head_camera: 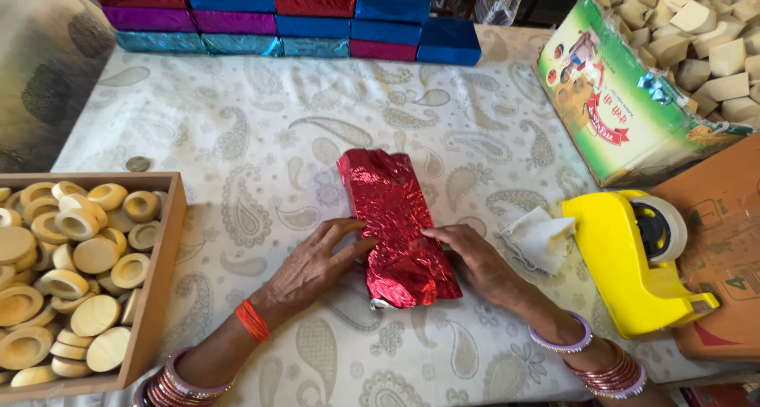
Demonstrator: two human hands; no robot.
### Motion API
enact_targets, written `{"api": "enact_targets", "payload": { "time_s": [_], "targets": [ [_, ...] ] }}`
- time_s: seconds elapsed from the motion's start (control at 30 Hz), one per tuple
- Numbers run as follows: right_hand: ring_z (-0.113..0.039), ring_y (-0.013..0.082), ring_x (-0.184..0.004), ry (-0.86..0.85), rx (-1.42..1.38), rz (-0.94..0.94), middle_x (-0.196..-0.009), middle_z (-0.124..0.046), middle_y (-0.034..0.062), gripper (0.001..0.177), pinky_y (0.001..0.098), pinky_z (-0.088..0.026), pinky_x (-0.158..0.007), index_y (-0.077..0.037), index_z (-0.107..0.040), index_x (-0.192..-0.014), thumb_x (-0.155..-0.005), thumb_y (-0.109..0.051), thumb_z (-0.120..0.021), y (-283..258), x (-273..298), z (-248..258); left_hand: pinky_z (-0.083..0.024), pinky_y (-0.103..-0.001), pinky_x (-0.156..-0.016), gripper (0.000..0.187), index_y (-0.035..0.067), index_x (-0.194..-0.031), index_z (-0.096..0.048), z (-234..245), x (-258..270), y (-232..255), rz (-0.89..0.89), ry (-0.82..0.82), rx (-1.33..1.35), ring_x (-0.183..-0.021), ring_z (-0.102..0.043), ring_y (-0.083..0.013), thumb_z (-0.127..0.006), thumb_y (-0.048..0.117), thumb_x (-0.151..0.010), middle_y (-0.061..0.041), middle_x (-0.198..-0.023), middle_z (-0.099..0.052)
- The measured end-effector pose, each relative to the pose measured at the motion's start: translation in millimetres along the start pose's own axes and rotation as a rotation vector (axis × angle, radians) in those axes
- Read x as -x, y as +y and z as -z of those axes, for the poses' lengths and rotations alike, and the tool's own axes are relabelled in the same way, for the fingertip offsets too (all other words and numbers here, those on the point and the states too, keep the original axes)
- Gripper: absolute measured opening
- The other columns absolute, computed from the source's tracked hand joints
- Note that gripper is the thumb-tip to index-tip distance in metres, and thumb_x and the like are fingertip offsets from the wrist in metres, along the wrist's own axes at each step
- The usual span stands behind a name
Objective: Packing small wooden items into small boxes and wrapping them in foil and decorative paper.
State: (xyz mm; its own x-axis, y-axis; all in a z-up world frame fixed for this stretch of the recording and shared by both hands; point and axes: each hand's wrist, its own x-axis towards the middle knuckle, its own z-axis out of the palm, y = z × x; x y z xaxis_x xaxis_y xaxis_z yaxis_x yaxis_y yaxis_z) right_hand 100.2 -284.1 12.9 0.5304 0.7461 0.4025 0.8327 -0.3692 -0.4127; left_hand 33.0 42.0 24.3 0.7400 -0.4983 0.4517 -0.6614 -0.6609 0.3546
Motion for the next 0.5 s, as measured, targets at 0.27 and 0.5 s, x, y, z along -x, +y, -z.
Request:
{"api": "enact_targets", "payload": {
  "time_s": [0.27,0.5],
  "targets": [
    [-0.056,0.0214,-0.132,0.028,-0.513,-0.281,-0.144,-0.058,0.0104,0.055,0.0374,-0.046,-0.111,-0.006,-0.052,-0.145,-0.093,-0.004,-0.068,-4.7,8.1,23.0,-0.047,-0.046,-0.105,0.055,0.013,-0.141,-0.054,5.8,-2.9,15.7,0.088,0.116,0.3,-0.128,-0.053,-0.0349,-0.071,0.022,-0.09,-0.014,-0.14,-0.052],
    [-0.058,0.0171,-0.119,0.119,-0.724,-0.233,-0.132,-0.059,0.0095,0.051,0.0356,-0.049,-0.104,0.001,-0.046,-0.15,-0.102,-0.012,-0.058,6.8,13.7,3.4,-0.044,-0.045,-0.106,0.055,0.003,-0.146,-0.045,2.3,-8.4,31.8,0.151,0.231,0.428,-0.123,-0.05,-0.0344,-0.049,0.039,-0.106,-0.02,-0.133,-0.047]
  ]
}}
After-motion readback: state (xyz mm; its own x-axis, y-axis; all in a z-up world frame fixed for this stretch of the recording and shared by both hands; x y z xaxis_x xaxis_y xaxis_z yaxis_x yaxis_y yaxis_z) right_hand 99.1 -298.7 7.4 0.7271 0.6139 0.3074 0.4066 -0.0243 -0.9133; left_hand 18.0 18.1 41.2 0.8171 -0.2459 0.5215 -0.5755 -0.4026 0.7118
